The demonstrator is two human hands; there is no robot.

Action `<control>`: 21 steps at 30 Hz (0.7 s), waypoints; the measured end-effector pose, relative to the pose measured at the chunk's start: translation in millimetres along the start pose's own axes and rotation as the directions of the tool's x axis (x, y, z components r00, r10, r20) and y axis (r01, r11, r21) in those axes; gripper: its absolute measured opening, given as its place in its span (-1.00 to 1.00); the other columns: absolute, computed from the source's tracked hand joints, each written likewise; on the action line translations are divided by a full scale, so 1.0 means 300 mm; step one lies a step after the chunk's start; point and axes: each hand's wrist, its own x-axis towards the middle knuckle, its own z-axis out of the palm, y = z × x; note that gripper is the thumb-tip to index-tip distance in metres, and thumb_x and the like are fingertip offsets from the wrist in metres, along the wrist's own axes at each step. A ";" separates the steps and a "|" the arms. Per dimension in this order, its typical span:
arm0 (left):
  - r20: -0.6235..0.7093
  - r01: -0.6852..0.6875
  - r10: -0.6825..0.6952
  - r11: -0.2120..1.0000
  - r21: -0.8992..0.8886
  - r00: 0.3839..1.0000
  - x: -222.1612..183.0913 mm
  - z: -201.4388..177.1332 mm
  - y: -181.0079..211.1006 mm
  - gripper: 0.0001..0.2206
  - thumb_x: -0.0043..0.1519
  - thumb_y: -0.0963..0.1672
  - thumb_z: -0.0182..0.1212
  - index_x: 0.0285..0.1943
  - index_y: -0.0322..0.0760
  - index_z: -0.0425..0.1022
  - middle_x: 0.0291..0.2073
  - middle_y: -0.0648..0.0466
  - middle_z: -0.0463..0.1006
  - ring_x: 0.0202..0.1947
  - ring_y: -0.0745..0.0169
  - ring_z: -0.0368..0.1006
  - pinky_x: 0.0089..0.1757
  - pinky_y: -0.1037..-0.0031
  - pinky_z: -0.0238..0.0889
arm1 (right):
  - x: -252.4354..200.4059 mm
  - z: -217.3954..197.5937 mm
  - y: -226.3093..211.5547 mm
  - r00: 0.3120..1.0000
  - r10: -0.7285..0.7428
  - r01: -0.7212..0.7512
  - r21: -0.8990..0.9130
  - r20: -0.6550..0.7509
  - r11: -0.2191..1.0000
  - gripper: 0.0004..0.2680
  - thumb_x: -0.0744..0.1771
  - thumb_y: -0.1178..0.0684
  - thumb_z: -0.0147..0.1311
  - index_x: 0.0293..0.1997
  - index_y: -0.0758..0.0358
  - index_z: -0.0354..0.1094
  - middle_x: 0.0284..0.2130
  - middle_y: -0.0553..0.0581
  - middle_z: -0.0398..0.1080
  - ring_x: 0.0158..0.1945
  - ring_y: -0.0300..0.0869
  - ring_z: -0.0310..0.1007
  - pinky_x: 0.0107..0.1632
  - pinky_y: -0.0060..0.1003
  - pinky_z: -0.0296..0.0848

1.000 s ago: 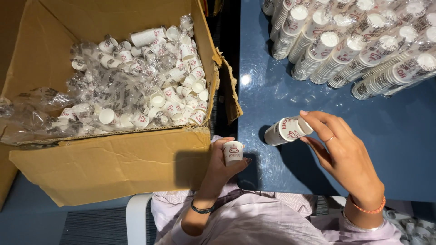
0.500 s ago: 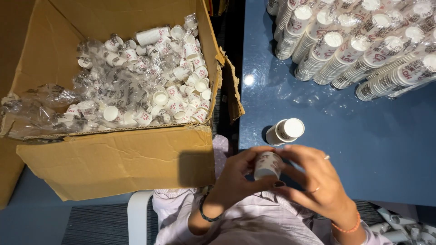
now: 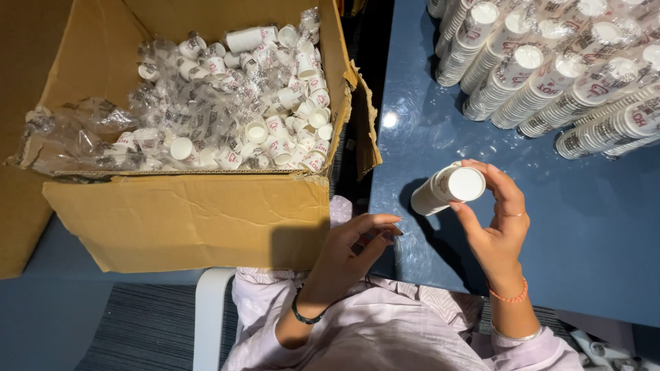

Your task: The recorder is organizing, stacking, and packaging small paper cups into plastic sleeves from a large cardboard box.

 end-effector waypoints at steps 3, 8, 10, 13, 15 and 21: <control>-0.053 0.068 -0.066 0.997 0.026 0.996 -0.020 -0.014 -0.014 -0.74 0.31 -0.24 0.14 0.17 -0.29 0.55 -0.11 0.07 0.68 -0.13 0.40 0.56 -0.08 0.56 0.44 | -0.029 0.002 0.039 0.999 0.015 -0.013 0.047 -0.042 0.999 -0.52 0.36 0.32 0.23 0.42 0.25 0.07 0.24 0.37 0.35 0.31 -0.01 0.40 0.40 -0.15 0.38; -0.087 0.084 -0.081 0.996 0.030 0.993 -0.024 -0.008 -0.036 -0.77 0.29 -0.22 0.20 0.12 -0.29 0.57 -0.14 0.06 0.69 -0.18 0.44 0.56 -0.14 0.59 0.43 | -0.021 0.011 0.050 0.999 0.037 -0.035 0.076 -0.024 0.997 -0.51 0.37 0.31 0.21 0.46 0.22 0.02 0.25 0.34 0.34 0.33 -0.02 0.38 0.40 -0.16 0.37; -0.082 0.083 -0.077 0.995 0.061 0.994 -0.016 -0.001 -0.027 -0.78 0.28 -0.22 0.21 0.10 -0.28 0.59 -0.15 0.07 0.69 -0.19 0.46 0.57 -0.16 0.60 0.43 | -0.012 0.013 0.047 0.999 0.037 -0.036 0.062 -0.017 0.997 -0.49 0.36 0.31 0.21 0.46 0.23 0.01 0.24 0.34 0.34 0.34 -0.02 0.38 0.40 -0.15 0.36; -0.078 0.080 -0.073 0.992 0.095 0.994 -0.013 0.002 -0.015 -0.77 0.27 -0.21 0.22 0.10 -0.27 0.59 -0.20 0.08 0.71 -0.24 0.47 0.58 -0.25 0.62 0.41 | -0.017 0.007 0.050 0.999 0.034 -0.034 0.029 -0.001 0.999 -0.48 0.36 0.28 0.20 0.47 0.24 -0.03 0.26 0.33 0.33 0.34 -0.01 0.38 0.37 -0.13 0.38; -0.106 0.108 -0.097 0.989 0.103 0.990 -0.014 -0.011 -0.011 -0.79 0.27 -0.20 0.25 0.08 -0.27 0.62 -0.23 0.08 0.71 -0.31 0.48 0.54 -0.28 0.62 0.38 | -0.038 0.002 0.063 0.999 0.051 -0.051 0.042 -0.001 0.998 -0.52 0.41 0.22 0.12 0.50 0.22 -0.05 0.29 0.33 0.31 0.34 -0.02 0.37 0.32 -0.16 0.40; -0.392 0.000 0.100 0.969 0.248 0.914 0.072 -0.258 0.028 -0.82 0.29 -0.22 0.25 0.04 -0.30 0.65 -0.26 0.07 0.68 -0.37 0.49 0.47 -0.37 0.66 0.30 | -0.175 -0.009 0.163 0.978 0.204 -0.200 -0.087 0.043 0.976 -0.55 0.45 0.13 0.00 0.54 0.28 -0.12 0.30 0.41 0.26 0.29 0.04 0.36 0.29 -0.08 0.40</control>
